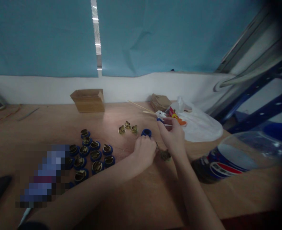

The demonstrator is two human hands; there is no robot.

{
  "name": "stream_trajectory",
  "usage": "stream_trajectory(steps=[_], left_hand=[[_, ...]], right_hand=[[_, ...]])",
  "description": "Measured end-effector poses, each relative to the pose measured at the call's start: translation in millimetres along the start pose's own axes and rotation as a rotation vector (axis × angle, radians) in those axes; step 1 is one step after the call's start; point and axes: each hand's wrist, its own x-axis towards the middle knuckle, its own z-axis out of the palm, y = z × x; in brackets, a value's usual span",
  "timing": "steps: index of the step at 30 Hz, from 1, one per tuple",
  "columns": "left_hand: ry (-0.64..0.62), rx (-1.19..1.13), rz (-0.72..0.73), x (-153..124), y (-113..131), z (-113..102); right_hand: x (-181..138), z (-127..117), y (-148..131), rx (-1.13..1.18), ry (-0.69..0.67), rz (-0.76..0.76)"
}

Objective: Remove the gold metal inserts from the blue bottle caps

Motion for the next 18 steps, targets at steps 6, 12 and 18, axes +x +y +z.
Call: stream_trajectory(steps=[6,12,18], left_hand=[[-0.028,-0.042,-0.010,1.8,2.2,1.3],[-0.025,-0.177,0.031,-4.9,2.7,-1.0],[0.047,-0.432,0.002,-28.0,-21.5,-25.4]], right_hand=[[-2.5,0.0,-5.3,-0.008,0.001,0.004],[-2.9,2.6,-5.0,0.034,0.001,0.014],[-10.9,8.8,-11.6,0.124,-0.078,-0.087]])
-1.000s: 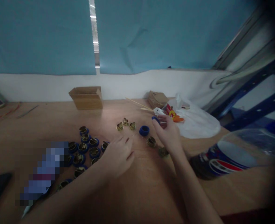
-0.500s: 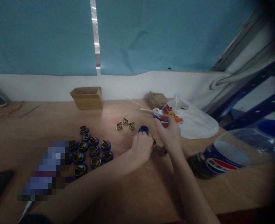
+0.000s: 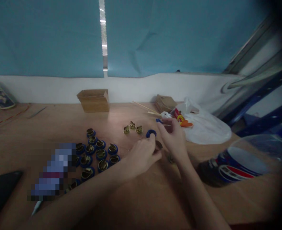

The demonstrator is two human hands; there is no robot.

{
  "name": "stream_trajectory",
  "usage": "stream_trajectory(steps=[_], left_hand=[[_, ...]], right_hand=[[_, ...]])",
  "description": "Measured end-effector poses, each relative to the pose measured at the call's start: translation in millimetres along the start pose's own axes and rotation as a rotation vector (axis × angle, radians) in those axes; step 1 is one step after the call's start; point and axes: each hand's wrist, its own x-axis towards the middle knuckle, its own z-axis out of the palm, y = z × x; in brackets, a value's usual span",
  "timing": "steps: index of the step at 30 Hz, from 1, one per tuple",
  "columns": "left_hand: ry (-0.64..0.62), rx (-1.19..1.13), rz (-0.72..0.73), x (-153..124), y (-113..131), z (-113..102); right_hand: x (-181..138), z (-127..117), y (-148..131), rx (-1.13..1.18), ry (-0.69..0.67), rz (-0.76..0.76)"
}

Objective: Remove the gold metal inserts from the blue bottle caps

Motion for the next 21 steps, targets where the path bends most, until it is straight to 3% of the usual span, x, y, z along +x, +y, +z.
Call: stream_trajectory(steps=[4,8,16,21], left_hand=[[0.121,-0.242,-0.079,-19.6,-21.8,-30.4],[0.285,-0.814,-0.242,-36.9,-46.2,-47.1],[0.319,-0.974,-0.259,-54.2,-65.6,-44.8],[0.297,-1.159,-0.269,-58.4,-62.4,-51.5]], right_hand=[[-14.8,7.2,-15.2,0.140,-0.172,-0.086],[-37.3,14.6,-36.4,0.225,-0.361,-0.231],[-60.8,27.1,-41.8,0.087,-0.515,-0.494],[-57.6,26.1,-39.2,0.057,-0.526,-0.527]])
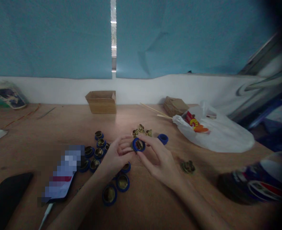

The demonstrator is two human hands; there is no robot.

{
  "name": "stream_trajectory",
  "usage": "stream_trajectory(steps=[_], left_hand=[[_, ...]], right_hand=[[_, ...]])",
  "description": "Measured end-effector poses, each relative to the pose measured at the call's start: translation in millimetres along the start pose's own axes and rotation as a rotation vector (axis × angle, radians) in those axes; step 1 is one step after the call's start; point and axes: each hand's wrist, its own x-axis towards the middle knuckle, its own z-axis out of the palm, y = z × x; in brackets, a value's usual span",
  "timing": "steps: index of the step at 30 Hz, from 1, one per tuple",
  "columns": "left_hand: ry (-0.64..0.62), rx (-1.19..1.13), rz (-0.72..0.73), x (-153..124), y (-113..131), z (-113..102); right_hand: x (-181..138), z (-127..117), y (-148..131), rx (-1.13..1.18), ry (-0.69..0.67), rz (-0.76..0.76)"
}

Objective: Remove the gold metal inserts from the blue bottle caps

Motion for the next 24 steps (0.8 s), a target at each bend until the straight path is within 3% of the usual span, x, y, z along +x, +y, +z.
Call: stream_trajectory(steps=[4,9,13,21,24], left_hand=[[0.034,-0.097,-0.051,-6.9,7.6,3.8],[0.116,-0.013,-0.027,-11.0,6.6,6.3],[0.101,0.040,0.010,-10.3,3.4,4.2],[0.115,0.154,0.006,-14.5,6.4,6.0],[0.108,0.147,0.034,-15.1,7.1,6.0]], right_hand=[[-0.2,-0.7,0.0,-0.019,-0.032,0.011],[-4.0,4.2,1.6,-0.025,-0.012,0.024],[-6.0,6.9,2.1,-0.012,0.013,0.065],[-5.1,1.6,-6.9,0.255,-0.017,0.237],[-4.3,-1.8,-8.1,0.257,-0.046,0.210]])
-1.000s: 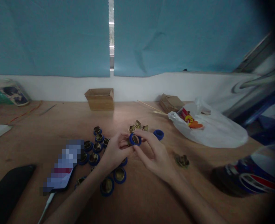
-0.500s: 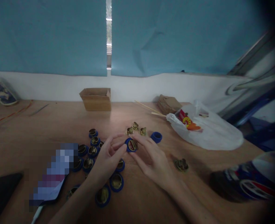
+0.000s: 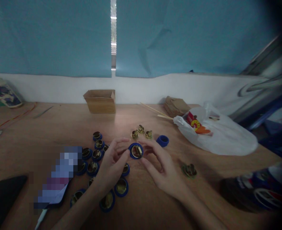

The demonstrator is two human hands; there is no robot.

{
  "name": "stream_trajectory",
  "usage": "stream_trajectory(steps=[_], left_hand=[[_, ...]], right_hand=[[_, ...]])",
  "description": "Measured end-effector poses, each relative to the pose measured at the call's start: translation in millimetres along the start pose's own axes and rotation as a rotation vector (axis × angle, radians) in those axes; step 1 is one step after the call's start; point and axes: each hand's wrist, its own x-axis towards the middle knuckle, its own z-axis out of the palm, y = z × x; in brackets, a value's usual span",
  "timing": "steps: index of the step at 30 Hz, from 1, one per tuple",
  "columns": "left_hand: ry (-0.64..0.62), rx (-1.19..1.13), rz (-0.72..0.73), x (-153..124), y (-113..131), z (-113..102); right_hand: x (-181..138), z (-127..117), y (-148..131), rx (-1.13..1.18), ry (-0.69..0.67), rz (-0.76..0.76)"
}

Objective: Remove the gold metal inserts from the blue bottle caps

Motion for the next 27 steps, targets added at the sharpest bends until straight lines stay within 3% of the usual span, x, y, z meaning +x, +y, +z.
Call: stream_trajectory(steps=[14,22,27], left_hand=[[-0.002,0.061,0.017,-3.0,4.7,3.7],[-0.012,0.070,0.020,-2.2,1.9,3.4],[-0.005,0.165,0.061,-3.2,-0.1,1.0]], right_hand=[[5.5,-1.9,-1.8,-0.085,0.092,0.048],[5.5,-3.6,-3.2,-0.073,-0.049,0.072],[0.9,-3.4,2.9,-0.177,-0.088,-0.065]])
